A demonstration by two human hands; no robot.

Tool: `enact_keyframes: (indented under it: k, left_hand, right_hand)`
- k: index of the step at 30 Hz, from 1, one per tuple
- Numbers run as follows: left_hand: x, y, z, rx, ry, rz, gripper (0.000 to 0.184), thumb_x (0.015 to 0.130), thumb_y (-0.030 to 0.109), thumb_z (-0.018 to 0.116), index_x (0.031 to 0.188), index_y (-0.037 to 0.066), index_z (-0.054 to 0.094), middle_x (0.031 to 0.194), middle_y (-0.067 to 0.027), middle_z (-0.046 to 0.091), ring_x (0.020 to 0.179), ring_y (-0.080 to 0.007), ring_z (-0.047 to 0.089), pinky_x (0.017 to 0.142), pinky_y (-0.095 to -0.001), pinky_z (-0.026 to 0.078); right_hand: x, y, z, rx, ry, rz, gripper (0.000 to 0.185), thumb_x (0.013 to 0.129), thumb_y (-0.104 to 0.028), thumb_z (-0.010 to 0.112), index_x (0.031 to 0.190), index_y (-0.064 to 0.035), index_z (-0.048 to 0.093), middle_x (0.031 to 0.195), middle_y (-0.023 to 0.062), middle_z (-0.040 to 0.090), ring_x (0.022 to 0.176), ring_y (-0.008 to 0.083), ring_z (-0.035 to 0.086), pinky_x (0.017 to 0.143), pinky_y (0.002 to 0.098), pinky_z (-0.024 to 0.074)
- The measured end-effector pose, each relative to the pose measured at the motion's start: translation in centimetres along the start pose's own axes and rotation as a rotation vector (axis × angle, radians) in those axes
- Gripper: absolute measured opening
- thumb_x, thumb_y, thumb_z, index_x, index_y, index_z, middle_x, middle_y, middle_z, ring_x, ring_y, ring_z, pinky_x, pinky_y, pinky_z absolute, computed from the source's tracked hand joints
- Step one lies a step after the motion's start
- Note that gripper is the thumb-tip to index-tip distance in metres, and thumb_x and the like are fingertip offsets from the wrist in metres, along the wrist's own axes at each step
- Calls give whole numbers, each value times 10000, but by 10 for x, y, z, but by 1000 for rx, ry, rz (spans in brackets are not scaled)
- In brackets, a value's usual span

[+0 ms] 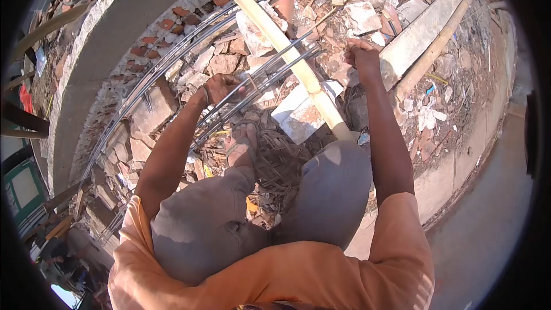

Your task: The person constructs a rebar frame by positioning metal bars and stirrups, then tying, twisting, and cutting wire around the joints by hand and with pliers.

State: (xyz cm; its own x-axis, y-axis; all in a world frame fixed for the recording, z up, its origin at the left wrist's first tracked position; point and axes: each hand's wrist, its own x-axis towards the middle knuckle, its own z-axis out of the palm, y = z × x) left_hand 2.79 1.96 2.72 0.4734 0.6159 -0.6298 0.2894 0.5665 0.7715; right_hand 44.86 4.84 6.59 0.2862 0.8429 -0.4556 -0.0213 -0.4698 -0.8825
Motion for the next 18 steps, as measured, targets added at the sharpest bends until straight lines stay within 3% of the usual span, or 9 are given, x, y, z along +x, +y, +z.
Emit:
enact_keyframes:
  k: [1, 3, 6, 9, 11, 12, 14, 17, 18]
  left_hand:
    - [1, -5, -12, -155, -27, 20, 216, 827, 166, 749, 951, -5, 701, 812, -72, 690, 695, -127, 616, 618, -265, 509]
    - [-11, 0, -22, 335, 121, -3, 276, 849, 251, 724, 958, -2, 701, 834, -79, 694, 708, -134, 614, 653, -291, 501]
    - [-22, 8, -21, 356, 108, 23, 332, 853, 345, 703, 900, 16, 708, 759, -64, 668, 715, -139, 593, 686, -312, 479]
    - [-11, -18, -29, 348, 103, 53, 74, 761, 95, 661, 760, 30, 697, 742, -66, 674, 721, -164, 622, 658, -327, 492]
    - [-19, 1, -25, 460, 185, -109, 270, 841, 217, 648, 989, -2, 705, 783, -46, 694, 612, -139, 603, 560, -330, 482]
    - [7, -21, -34, 834, -28, 16, 264, 820, 225, 662, 1003, 37, 688, 867, -70, 689, 710, -181, 620, 627, -350, 497]
    - [65, -73, -56, 1605, -275, 529, 286, 778, 243, 689, 1032, 116, 653, 1036, -118, 680, 906, -266, 654, 760, -390, 526]
    - [30, -66, -49, 1274, -89, 125, 386, 847, 434, 626, 1016, 97, 715, 1002, -85, 694, 894, -257, 620, 822, -406, 473]
    - [42, -81, -52, 1252, -94, 136, 384, 837, 426, 637, 1012, 95, 720, 1006, -88, 695, 878, -260, 613, 819, -409, 471]
  right_hand:
    - [5, -11, -16, 95, -44, -42, 221, 938, -92, 568, 1124, 25, 596, 822, 33, 621, 683, 115, 603, 596, 254, 529]
    - [-10, -57, -12, 20, 60, -73, 221, 935, -120, 580, 1104, 20, 605, 836, 53, 618, 699, 128, 615, 622, 255, 547]
    - [-30, -118, 15, 6, 30, -175, 221, 924, -112, 591, 1081, 42, 616, 880, 84, 609, 735, 155, 628, 628, 254, 549]
    - [-30, -138, 56, -105, -79, -199, 219, 926, -124, 593, 1080, 28, 622, 859, 66, 604, 726, 148, 621, 630, 247, 544]
    - [-22, -132, 89, -293, -149, -240, 231, 926, -197, 613, 1035, 5, 638, 742, 19, 571, 646, 101, 561, 578, 227, 502]
    - [-45, -124, 109, -406, -219, -168, 216, 927, -223, 615, 978, -15, 647, 691, -3, 544, 610, 83, 527, 555, 217, 476]
    - [-47, -93, 136, -502, -403, -331, 201, 934, -240, 611, 886, -46, 631, 667, -9, 517, 603, 79, 481, 573, 229, 430]
    - [-56, -56, 167, -758, -486, -798, 211, 941, -226, 593, 850, -35, 597, 698, 5, 528, 639, 103, 454, 629, 270, 409]
    - [-72, -57, 177, -790, -483, -836, 197, 942, -199, 578, 860, -22, 597, 720, 9, 538, 670, 107, 459, 645, 276, 406]
